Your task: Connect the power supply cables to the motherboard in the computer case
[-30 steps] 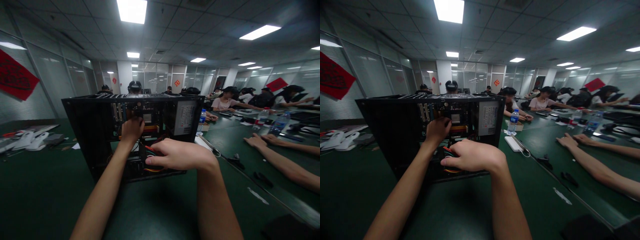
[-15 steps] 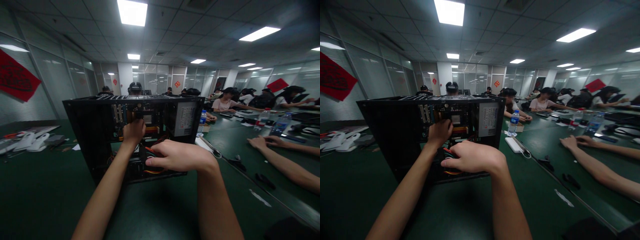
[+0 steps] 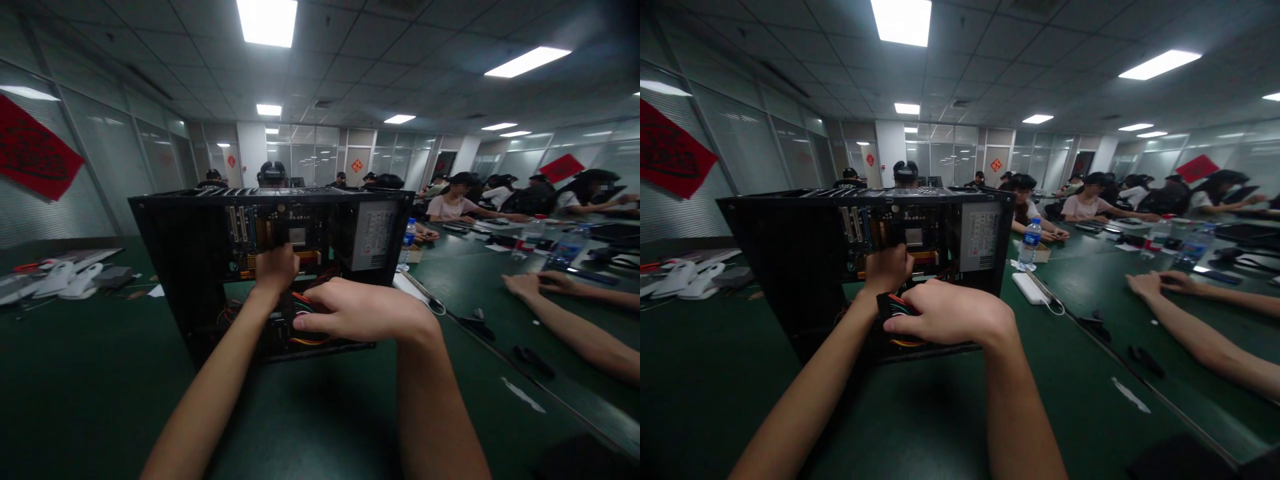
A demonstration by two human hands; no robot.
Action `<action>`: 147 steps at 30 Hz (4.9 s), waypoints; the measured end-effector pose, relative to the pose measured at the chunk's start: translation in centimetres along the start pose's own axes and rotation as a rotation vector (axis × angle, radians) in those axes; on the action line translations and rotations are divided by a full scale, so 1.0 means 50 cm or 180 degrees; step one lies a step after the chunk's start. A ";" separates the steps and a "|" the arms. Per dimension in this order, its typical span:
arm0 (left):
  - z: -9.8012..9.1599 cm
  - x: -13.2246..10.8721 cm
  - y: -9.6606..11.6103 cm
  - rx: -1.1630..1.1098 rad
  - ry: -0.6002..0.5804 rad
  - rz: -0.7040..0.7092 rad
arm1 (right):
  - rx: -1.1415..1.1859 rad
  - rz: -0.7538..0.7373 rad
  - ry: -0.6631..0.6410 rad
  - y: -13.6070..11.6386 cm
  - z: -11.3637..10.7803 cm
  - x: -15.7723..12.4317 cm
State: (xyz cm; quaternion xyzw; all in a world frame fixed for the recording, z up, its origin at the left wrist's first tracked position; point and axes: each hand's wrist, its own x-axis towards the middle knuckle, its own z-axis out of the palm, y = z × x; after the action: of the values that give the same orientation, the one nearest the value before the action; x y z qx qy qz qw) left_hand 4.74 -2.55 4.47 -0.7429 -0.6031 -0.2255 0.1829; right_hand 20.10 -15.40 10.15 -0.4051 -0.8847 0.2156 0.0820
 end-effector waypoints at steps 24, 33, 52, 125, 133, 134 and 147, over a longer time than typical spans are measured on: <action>-0.207 -0.071 -0.084 -0.3148 -0.2930 0.2155 | 0.1302 -0.0125 0.1725 0.032 -0.030 -0.015; -0.211 -0.077 -0.061 -0.3243 -0.0935 0.1546 | 0.1625 -0.0368 0.1887 0.012 -0.026 -0.004; -0.225 -0.099 -0.061 -0.2834 -0.0386 0.1507 | 0.1469 -0.0283 0.1978 0.005 -0.025 0.001; -0.226 -0.115 -0.045 -0.0591 0.0618 0.1310 | 0.1711 -0.0647 0.1809 0.019 0.000 0.044; -0.225 -0.113 -0.040 -0.0472 0.0519 0.1229 | 0.1288 -0.0415 0.2145 0.014 0.012 0.070; -0.223 -0.112 -0.042 -0.0499 0.0528 0.1242 | 0.1279 -0.0424 0.2137 0.015 0.013 0.071; -0.239 -0.103 -0.119 -0.1010 0.0444 0.1636 | -0.0785 -0.1232 0.3254 0.085 0.010 0.064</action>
State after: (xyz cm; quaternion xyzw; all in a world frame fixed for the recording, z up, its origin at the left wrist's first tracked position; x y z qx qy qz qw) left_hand -3.32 -11.99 11.55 -0.8732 -0.3387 -0.3136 0.1566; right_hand 20.72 -10.71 7.71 -0.2949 -0.8092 -0.1323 0.4906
